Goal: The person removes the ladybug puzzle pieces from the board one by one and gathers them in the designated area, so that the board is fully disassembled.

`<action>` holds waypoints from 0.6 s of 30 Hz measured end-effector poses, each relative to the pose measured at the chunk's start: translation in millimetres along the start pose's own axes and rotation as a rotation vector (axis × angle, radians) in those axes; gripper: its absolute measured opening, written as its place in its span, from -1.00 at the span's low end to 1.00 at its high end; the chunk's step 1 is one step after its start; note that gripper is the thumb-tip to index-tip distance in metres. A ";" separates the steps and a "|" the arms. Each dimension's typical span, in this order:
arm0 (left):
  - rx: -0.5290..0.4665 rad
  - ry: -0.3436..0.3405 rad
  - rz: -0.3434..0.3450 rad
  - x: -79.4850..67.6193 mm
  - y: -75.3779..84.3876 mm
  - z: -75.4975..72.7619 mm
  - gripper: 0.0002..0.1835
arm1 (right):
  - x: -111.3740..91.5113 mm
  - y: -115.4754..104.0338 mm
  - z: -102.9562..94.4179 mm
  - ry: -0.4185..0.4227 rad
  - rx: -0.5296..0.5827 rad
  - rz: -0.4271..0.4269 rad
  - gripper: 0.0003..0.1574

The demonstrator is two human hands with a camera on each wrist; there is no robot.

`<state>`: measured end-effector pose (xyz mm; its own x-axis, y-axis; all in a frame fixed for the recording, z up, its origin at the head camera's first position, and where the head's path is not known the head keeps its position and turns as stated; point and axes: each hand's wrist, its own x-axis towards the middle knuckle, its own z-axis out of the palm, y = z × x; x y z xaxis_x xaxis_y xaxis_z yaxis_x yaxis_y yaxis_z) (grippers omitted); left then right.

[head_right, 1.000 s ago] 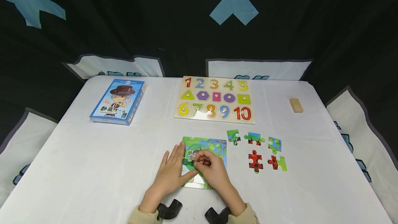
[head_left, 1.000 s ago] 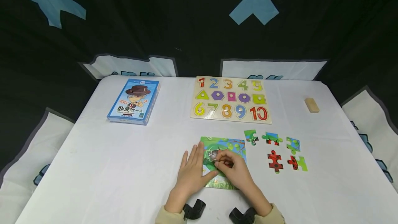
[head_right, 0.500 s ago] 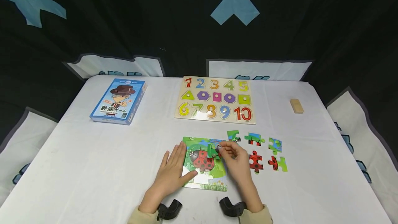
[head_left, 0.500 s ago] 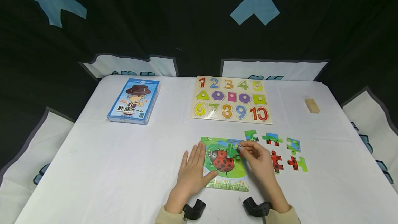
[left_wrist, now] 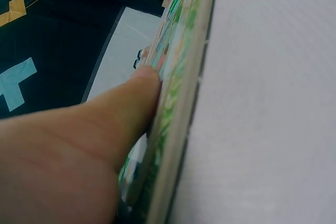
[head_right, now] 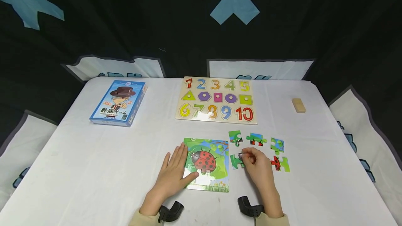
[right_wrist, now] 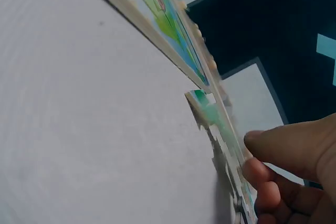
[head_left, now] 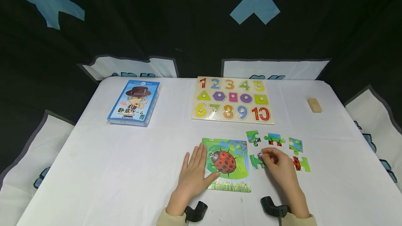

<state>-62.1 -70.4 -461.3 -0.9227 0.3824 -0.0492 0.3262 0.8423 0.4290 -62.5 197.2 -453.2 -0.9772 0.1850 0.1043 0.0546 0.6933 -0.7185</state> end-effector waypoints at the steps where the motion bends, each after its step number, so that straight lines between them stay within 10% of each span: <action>1: 0.008 -0.003 0.003 -0.1 0.0 0.2 -0.10 | -0.5 -0.2 0.4 0.013 -0.015 -0.007 -0.83; 6: 0.049 -0.030 0.016 -3.6 1.0 0.2 -0.21 | -7.3 -2.7 3.0 0.033 -0.020 -0.067 -0.83; 18: 0.040 -0.014 0.026 -1.4 1.5 -1.2 -0.29 | -27.1 -13.6 25.0 -0.235 -0.020 -0.352 -0.58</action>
<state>-60.5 -70.2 -459.6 -0.9109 0.4093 -0.0517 0.3580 0.8466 0.3938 -41.9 165.4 -463.4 -0.9571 -0.2272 0.1797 -0.2888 0.6994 -0.6538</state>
